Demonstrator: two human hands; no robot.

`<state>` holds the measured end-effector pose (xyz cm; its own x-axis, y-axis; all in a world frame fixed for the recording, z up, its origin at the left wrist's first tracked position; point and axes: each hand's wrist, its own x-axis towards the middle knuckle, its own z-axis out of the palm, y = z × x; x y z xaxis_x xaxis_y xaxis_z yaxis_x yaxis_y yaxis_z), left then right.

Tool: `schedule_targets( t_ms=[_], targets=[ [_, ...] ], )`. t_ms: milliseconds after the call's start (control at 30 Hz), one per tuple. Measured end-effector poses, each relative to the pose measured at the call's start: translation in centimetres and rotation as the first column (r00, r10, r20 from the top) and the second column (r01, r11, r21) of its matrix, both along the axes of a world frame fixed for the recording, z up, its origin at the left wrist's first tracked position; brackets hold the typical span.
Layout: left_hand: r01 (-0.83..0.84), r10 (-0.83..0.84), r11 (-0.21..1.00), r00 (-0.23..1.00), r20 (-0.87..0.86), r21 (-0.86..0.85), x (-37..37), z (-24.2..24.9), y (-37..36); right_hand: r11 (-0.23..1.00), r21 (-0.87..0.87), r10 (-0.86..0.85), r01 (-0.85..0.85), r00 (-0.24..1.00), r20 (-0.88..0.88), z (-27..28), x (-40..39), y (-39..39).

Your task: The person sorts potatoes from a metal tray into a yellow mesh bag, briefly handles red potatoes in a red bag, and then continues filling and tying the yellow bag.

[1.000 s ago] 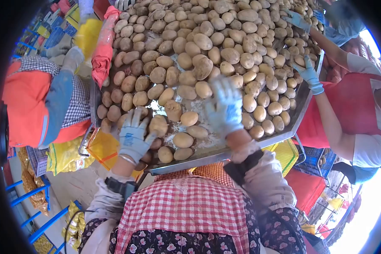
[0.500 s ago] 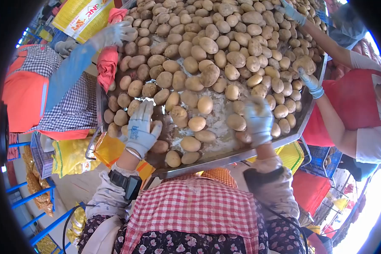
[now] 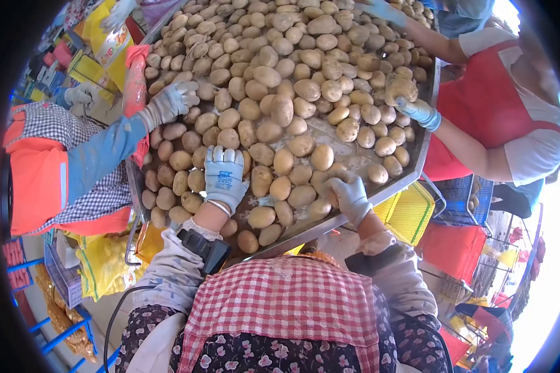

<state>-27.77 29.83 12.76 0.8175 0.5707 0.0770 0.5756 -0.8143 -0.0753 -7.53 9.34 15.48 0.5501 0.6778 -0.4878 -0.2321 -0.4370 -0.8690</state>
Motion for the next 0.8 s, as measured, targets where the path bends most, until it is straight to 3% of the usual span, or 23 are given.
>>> schedule_targets(
  t_ms=[67,100,133,167,200,267,300,367,400,433,467,500,533,567,600,667,700,733,800],
  targets=[
    [0.038,-0.04,0.999,0.996,0.079,0.019,-0.5,-0.1,0.4,0.994,0.04,0.105,-0.098,0.964,-0.246,1.2,-0.1,-1.2],
    [-0.005,0.032,0.992,0.976,0.214,-0.126,-1.2,-0.4,0.5,0.946,0.099,0.312,-0.308,0.95,-0.028,1.2,-0.3,-1.3],
    [-0.021,0.114,0.962,0.936,0.333,-0.271,-1.4,-0.6,0.6,0.948,0.104,0.303,-0.3,0.953,-0.013,1.5,-0.4,-1.3],
    [0.083,0.065,0.955,0.878,0.474,-0.285,-1.5,-0.1,0.3,0.957,0.251,0.217,-0.146,0.935,-0.281,2.9,-1.7,-0.3],
    [0.237,-0.002,0.91,0.825,0.565,-0.341,-1.1,1.1,-0.6,0.94,0.337,0.158,0.043,0.823,-0.546,3.4,-3.2,0.1],
    [0.613,-0.251,0.751,0.609,0.752,-0.246,1.1,3.7,-2.7,0.94,0.328,0.126,0.097,0.792,-0.597,2.6,-4.6,0.9],
    [0.615,-0.253,0.749,0.609,0.752,-0.246,1.5,4.3,-2.5,0.935,0.325,0.106,0.141,0.764,-0.637,2.1,-4.5,1.3],
    [0.366,-0.165,0.897,0.797,0.582,-0.247,2.3,4.9,-2.0,0.931,0.325,0.089,0.167,0.76,-0.644,1.1,-1.3,0.1],
    [0.376,-0.173,0.893,0.796,0.581,-0.249,1.1,4.0,-1.7,0.927,0.323,0.071,0.192,0.755,-0.652,0.9,0.3,-0.9],
    [0.271,-0.179,0.946,0.895,0.409,-0.18,-1.2,2.2,-0.9,0.926,0.322,0.064,0.199,0.756,-0.651,1.4,1.6,-1.5],
    [0.175,-0.151,0.981,0.963,0.225,-0.087,-3.0,0.9,-0.7,0.926,0.342,-0.012,0.157,0.921,-0.39,2.2,2.7,-2.0],
    [0.18,-0.157,0.979,0.962,0.223,-0.09,-4.1,0.4,-1.1,0.931,0.346,-0.086,0.113,0.992,-0.091,2.6,3.3,-2.1],
    [0.303,-0.268,0.934,0.945,0.188,-0.188,-5.2,0.1,-1.8,0.933,0.339,-0.094,0.122,0.991,-0.097,2.2,3.2,-1.9],
    [0.41,-0.377,0.866,0.911,0.165,-0.286,-5.6,-0.1,-2.1,0.981,0.193,-0.008,-0.016,0.993,0.121,1.8,2.8,-1.4],
    [0.417,-0.384,0.864,0.908,0.165,-0.282,-4.4,2.1,-1.9,0.992,0.023,0.109,-0.123,0.94,0.324,2.2,2.0,-0.2],
    [0.047,-0.12,0.722,0.991,-0.058,-0.69,-1.8,5.8,-1.4,0.894,-0.296,0.443,-0.337,0.766,0.466,3.6,-1.1,2.8],
    [0.301,-0.103,0.868,0.886,0.451,-0.395,-1.5,2.6,-0.5,0.805,-0.439,0.582,-0.399,0.669,0.462,4.4,-2.5,4.4],
    [0.263,-0.04,0.904,0.838,0.545,-0.338,-0.3,3.8,0.0,0.753,-0.476,0.643,-0.454,0.664,0.383,3.9,-3.0,5.6],
    [0.122,-0.095,0.992,0.861,0.5,-0.022,2.3,2.0,1.5,0.695,-0.504,0.697,-0.512,0.652,0.299,4.1,-4.1,7.2]
  ],
)
